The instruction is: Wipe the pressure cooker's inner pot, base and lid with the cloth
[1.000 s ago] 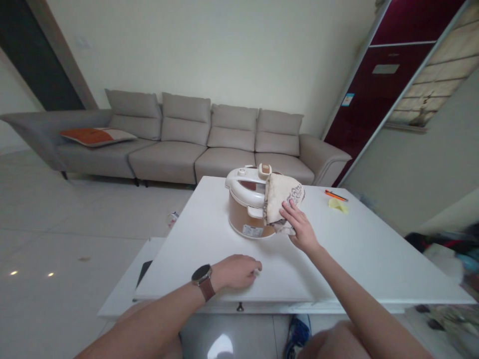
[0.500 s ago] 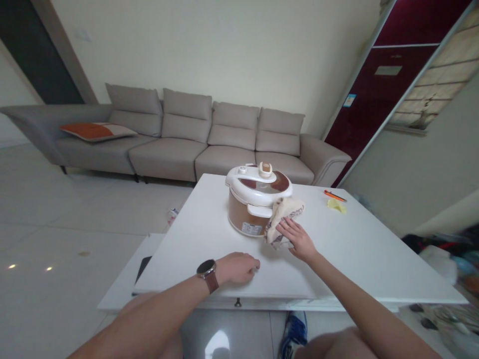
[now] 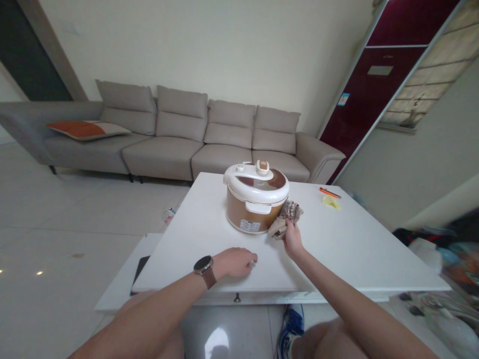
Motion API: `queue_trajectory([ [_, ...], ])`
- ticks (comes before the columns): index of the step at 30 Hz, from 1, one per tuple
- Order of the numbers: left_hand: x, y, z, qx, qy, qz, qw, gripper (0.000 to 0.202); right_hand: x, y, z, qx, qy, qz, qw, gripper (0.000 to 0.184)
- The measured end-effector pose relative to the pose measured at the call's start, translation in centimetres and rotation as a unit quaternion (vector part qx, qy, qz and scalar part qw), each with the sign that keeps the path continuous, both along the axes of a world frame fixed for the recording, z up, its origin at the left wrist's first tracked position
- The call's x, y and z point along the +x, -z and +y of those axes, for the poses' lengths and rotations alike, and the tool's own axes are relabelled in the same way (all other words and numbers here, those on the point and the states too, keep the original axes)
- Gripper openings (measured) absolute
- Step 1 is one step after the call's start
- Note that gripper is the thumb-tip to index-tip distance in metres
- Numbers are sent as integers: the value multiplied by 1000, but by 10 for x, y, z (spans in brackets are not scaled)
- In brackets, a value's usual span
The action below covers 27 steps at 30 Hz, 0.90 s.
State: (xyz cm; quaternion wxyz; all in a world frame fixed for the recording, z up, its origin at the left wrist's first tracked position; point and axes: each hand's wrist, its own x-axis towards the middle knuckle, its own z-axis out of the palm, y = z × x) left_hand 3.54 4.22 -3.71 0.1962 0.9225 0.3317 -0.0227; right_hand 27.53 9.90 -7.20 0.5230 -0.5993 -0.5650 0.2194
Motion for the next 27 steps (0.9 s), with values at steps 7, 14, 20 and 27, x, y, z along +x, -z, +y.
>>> queue_trajectory([
  [7,-5,-4,-1,-19,-4,11,1000,36,-31,8,-9,-46,56,396,915,29],
  [14,-7,-7,-2,-42,-8,21,999,38,16,-1,38,-24,118,433,893,18],
  [20,-8,-8,-4,-37,-14,30,999,38,7,-12,48,-9,109,421,901,19],
  [27,-8,-7,-6,-57,-20,39,997,42,-7,-47,20,133,57,142,979,42],
])
